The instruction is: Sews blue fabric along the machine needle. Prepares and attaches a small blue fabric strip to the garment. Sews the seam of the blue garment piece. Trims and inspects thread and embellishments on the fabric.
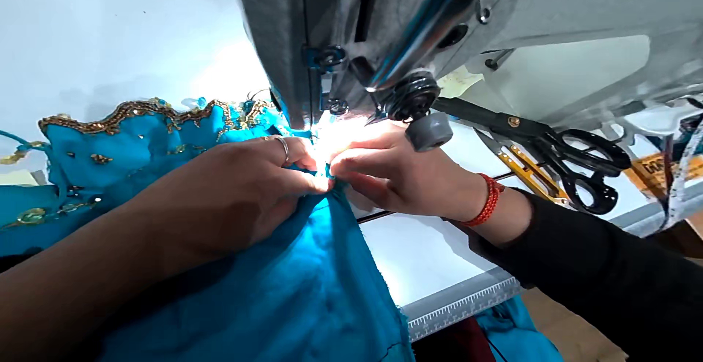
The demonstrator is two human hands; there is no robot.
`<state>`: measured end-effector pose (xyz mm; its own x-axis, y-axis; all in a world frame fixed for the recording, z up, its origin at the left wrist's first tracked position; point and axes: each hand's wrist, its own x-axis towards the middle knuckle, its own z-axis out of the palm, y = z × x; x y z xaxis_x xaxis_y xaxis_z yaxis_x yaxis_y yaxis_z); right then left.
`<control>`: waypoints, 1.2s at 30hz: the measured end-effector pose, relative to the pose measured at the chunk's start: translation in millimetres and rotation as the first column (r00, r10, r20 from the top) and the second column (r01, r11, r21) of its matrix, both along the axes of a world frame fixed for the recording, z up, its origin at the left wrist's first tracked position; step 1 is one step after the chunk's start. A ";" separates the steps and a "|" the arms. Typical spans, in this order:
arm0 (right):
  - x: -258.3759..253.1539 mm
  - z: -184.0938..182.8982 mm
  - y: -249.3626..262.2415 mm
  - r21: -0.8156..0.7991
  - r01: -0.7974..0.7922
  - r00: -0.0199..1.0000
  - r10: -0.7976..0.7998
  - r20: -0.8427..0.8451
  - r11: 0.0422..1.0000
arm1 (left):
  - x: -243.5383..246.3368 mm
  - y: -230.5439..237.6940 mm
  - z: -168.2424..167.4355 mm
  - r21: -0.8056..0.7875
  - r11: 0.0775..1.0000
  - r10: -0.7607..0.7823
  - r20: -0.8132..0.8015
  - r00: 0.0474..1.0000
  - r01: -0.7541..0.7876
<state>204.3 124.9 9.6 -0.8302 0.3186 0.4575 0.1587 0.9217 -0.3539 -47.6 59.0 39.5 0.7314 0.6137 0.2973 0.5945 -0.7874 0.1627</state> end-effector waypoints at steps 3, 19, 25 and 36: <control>1.3 1.4 -1.6 0.105 -0.012 1.000 0.011 0.013 0.994 | 1.1 -0.7 -0.3 -0.008 1.000 0.014 0.030 0.999 -0.014; 6.0 5.1 -12.3 0.210 0.019 0.999 -0.025 0.028 0.978 | -1.4 1.2 -0.2 0.007 1.000 -0.008 -0.011 1.000 0.008; 4.8 3.9 -12.2 0.244 0.040 0.998 -0.052 0.044 0.969 | -2.9 2.7 0.7 0.005 1.000 -0.011 -0.038 0.999 0.012; 3.4 5.8 -13.0 0.234 0.133 0.984 -0.158 0.087 0.963 | -14.1 16.4 2.4 0.006 1.000 0.002 -0.044 0.999 -0.001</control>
